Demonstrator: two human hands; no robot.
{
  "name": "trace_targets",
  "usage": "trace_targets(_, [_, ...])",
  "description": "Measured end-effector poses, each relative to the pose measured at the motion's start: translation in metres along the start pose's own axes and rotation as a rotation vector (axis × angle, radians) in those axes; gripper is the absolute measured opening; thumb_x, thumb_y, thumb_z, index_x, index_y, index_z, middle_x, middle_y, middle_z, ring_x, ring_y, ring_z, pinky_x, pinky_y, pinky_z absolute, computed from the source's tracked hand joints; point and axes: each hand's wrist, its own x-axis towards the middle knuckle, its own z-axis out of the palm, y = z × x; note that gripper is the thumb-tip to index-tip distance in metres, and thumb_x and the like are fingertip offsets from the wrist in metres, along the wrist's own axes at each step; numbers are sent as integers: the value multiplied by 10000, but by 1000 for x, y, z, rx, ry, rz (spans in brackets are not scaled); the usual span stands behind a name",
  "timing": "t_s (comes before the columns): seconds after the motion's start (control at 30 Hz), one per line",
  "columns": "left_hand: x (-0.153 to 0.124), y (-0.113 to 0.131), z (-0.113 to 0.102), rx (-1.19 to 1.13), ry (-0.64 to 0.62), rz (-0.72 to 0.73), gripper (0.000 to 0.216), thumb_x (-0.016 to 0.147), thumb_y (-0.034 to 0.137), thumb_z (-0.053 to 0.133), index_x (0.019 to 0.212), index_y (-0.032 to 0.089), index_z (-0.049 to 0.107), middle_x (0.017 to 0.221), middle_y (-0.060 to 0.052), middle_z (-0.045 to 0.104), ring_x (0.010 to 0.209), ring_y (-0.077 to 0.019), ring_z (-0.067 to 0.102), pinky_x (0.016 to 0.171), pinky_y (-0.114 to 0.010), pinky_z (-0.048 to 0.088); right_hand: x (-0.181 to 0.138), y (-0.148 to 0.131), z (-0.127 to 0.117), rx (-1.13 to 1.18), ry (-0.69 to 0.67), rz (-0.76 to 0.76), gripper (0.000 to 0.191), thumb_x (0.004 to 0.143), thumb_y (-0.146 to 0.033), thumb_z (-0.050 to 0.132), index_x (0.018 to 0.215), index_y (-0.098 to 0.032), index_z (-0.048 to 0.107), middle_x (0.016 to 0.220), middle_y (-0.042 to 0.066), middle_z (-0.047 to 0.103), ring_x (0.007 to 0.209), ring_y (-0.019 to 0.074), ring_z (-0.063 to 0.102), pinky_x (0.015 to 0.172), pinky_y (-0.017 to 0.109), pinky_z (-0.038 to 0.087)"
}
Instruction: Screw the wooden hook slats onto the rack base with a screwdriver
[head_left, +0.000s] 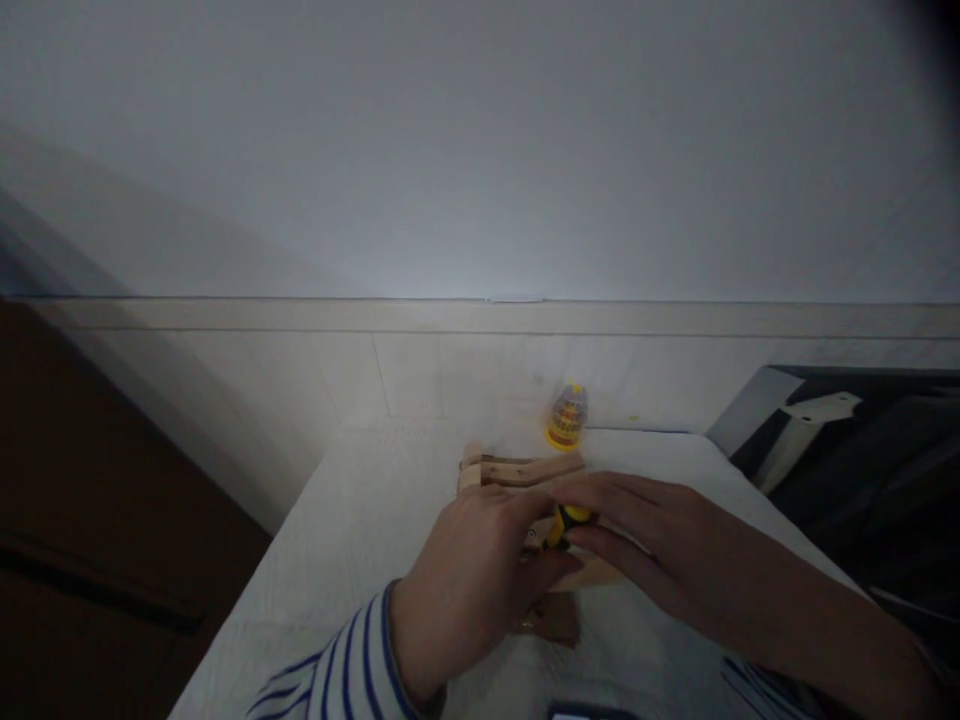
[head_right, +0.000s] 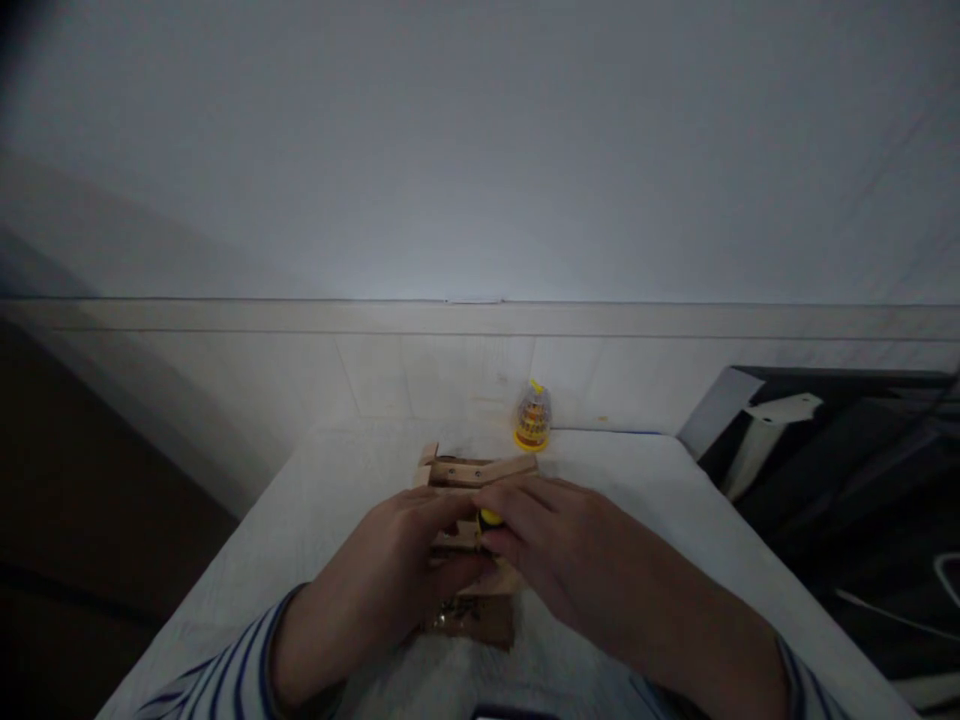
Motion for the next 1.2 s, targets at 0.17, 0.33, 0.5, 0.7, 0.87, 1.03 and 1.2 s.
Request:
trace_targets(0.17, [0,0,12,71,-31,-55,135,836,232,582,949,171,621,914,-45,680,841,-204,629,722,-298,477,0,-2,0,66,11,30,214,904,-175,447,1102,-182,527,1051,71,618,962,188,581,844,373,489])
trace_targets(0.33, [-1,-1,12,79,-30,-31,118,856,213,540,766,150,582,789,-32,658,733,-179,617,628,-260,441,1,-6,0,65,18,51,168,902,-198,471,1049,-191,551,977,51,622,913,186,584,806,363,483])
trace_targets(0.5, [-1,-1,10,38,-36,-12,108,854,186,528,766,147,576,744,-19,642,680,-157,595,591,-244,410,2,-7,0,45,35,39,163,896,-209,483,1041,-174,549,997,66,628,942,192,583,830,366,476])
trace_targets(0.7, [-1,-2,7,-9,-67,10,88,839,133,516,822,146,601,814,-26,654,741,-154,599,650,-244,426,0,-8,-1,5,42,22,233,894,-255,479,1105,-186,548,1037,80,633,978,209,588,843,389,487])
trace_targets(0.87, [0,-2,6,23,-60,1,112,854,180,510,806,148,606,785,-23,659,691,-148,602,590,-234,416,1,-10,0,-8,73,-30,288,900,-193,454,1181,-173,514,1097,93,624,1040,195,570,890,372,471])
trace_targets(1.03, [-2,-5,11,123,-6,-34,105,830,241,565,792,164,625,763,-20,670,666,-160,613,558,-237,413,3,-11,3,-13,108,-60,283,894,-175,470,1172,-165,522,1095,94,630,1012,200,581,880,381,479])
trace_targets(1.2, [-4,-5,14,210,25,-17,138,843,262,567,765,156,610,759,-31,666,669,-170,612,575,-254,422,4,-13,2,21,111,-68,283,898,-165,471,1178,-186,508,1106,77,624,1011,184,576,878,363,474])
